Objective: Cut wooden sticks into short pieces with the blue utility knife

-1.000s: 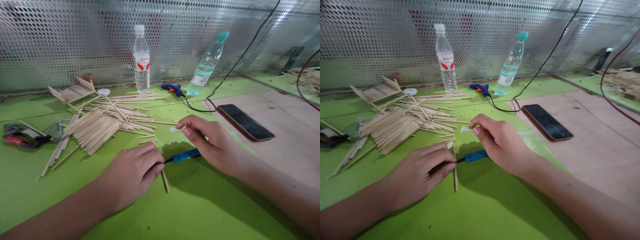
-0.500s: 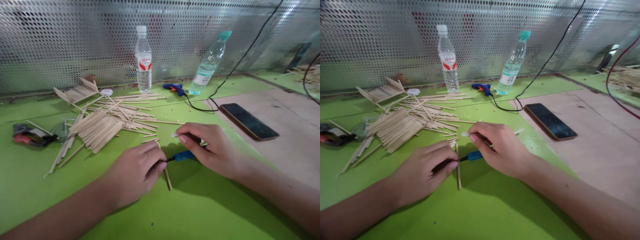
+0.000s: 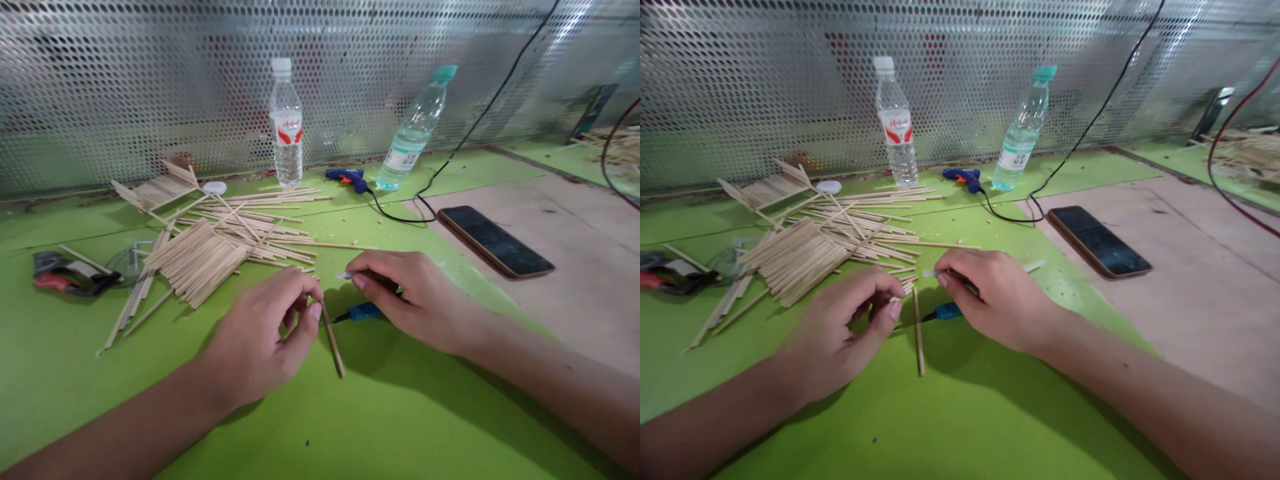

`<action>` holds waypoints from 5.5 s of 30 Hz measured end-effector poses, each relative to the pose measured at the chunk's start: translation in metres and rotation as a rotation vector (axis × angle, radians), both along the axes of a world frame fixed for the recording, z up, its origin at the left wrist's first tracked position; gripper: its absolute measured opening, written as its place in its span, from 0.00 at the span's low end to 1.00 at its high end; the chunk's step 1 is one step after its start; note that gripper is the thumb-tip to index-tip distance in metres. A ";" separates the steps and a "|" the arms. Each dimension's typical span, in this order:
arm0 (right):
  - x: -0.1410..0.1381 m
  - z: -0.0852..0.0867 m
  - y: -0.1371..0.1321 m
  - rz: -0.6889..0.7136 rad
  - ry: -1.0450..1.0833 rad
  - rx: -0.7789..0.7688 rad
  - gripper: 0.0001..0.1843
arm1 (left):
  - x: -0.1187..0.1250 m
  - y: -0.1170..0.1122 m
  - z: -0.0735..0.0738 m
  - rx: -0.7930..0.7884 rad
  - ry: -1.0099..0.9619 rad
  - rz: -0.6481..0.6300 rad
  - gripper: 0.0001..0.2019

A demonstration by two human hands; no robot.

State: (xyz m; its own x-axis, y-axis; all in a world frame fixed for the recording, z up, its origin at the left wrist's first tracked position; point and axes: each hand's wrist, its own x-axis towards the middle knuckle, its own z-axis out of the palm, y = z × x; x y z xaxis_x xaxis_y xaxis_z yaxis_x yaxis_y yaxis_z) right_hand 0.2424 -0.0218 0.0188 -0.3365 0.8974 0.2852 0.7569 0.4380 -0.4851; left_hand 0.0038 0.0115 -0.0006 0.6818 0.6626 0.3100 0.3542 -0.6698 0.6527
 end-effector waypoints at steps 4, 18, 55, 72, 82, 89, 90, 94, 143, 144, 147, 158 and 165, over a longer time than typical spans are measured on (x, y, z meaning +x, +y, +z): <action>0.000 0.000 0.000 0.011 -0.013 0.010 0.06 | 0.002 -0.001 0.002 -0.006 0.005 0.075 0.02; 0.000 -0.001 0.002 0.052 -0.104 0.008 0.11 | 0.003 0.003 -0.002 0.044 0.137 -0.041 0.19; 0.000 -0.003 0.001 0.162 -0.154 0.011 0.12 | 0.004 0.003 -0.002 0.078 0.134 0.011 0.09; -0.012 -0.004 -0.002 0.163 -0.170 0.005 0.12 | 0.004 0.005 0.004 -0.082 0.005 0.064 0.04; -0.014 -0.001 0.001 0.172 -0.117 0.002 0.13 | 0.004 0.007 0.006 -0.350 -0.040 0.157 0.07; -0.014 -0.001 0.001 0.147 -0.096 0.001 0.11 | 0.002 0.009 0.001 -0.445 -0.064 0.199 0.10; -0.014 -0.001 0.001 0.138 -0.096 0.001 0.11 | 0.002 0.009 0.001 -0.456 -0.065 0.204 0.11; -0.012 -0.002 0.001 0.116 -0.108 0.001 0.11 | 0.001 0.010 0.000 -0.482 -0.087 0.207 0.10; -0.010 0.001 0.001 0.143 -0.024 0.029 0.10 | 0.000 0.009 0.002 -0.483 -0.064 0.071 0.12; -0.010 0.000 0.001 0.147 -0.024 0.031 0.11 | 0.000 0.009 0.001 -0.467 -0.057 0.062 0.12; -0.009 -0.002 0.001 0.153 -0.026 0.039 0.10 | 0.000 0.009 0.001 -0.436 -0.034 0.015 0.10; -0.007 -0.008 -0.001 0.226 -0.035 0.032 0.10 | 0.001 0.009 0.005 -0.420 0.096 -0.096 0.05; -0.007 -0.008 0.000 0.248 -0.052 0.063 0.10 | 0.003 0.012 0.005 -0.445 0.153 -0.113 0.06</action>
